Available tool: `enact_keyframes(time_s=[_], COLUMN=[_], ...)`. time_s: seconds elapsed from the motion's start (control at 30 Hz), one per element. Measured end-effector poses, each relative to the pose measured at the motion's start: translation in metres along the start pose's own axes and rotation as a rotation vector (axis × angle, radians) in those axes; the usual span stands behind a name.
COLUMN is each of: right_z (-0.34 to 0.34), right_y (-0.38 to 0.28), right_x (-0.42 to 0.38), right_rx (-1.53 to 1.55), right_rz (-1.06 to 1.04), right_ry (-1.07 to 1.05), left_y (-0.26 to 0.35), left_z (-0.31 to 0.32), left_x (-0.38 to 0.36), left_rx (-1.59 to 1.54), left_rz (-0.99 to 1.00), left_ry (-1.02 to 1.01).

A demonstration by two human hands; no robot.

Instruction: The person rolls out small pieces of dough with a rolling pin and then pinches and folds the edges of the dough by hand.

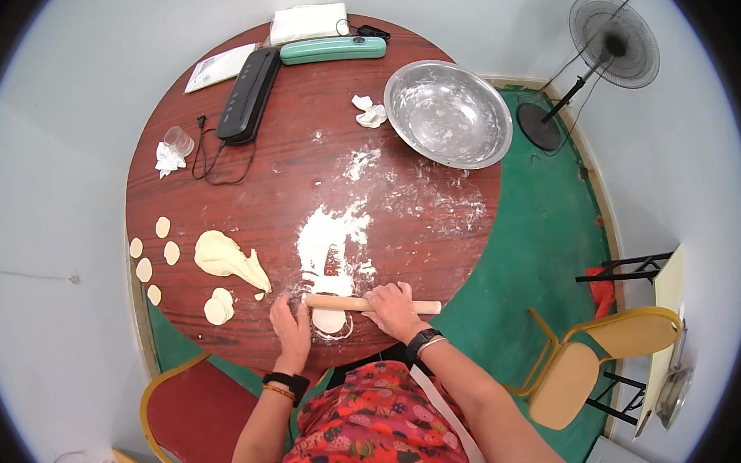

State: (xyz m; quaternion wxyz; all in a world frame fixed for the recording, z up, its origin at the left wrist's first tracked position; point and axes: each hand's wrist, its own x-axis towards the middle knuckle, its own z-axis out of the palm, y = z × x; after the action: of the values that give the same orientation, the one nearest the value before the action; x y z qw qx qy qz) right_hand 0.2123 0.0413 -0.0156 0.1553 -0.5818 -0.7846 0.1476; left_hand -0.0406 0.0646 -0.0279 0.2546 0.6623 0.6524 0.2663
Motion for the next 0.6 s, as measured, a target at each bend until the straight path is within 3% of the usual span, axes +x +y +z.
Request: enact_keyframes(time_s=[0.03, 0.13, 0.37, 0.47, 0.57, 0.6], right_z=[-0.001, -0.008, -0.019, -0.021, -0.026, -0.027], right_y=[0.0, 0.003, 0.018, 0.024, 0.029, 0.03], right_x=[0.0, -0.001, -0.001, -0.007, -0.015, -0.016], right_rx=[0.008, 0.022, 0.035, 0.042, 0.016, 0.006], right_rz=[0.026, 0.094, 0.209, 0.228, 0.252, 0.256], right_ry=[0.003, 0.022, 0.11, 0.137, 0.103, 0.084], left_y=[0.002, 0.022, 0.027, 0.011, 0.024, 0.018], left_z=[0.003, -0.004, 0.022, 0.035, 0.026, 0.029], left_x=[-0.008, -0.02, -0.017, -0.018, -0.016, -0.017], left_rx=[0.034, 0.153, 0.135, -0.016, -0.383, -0.418], left_rz=[-0.027, -0.098, -0.161, -0.045, -0.271, -0.261], left_ry=[0.082, -0.091, -0.036, -0.003, -0.078, -0.045])
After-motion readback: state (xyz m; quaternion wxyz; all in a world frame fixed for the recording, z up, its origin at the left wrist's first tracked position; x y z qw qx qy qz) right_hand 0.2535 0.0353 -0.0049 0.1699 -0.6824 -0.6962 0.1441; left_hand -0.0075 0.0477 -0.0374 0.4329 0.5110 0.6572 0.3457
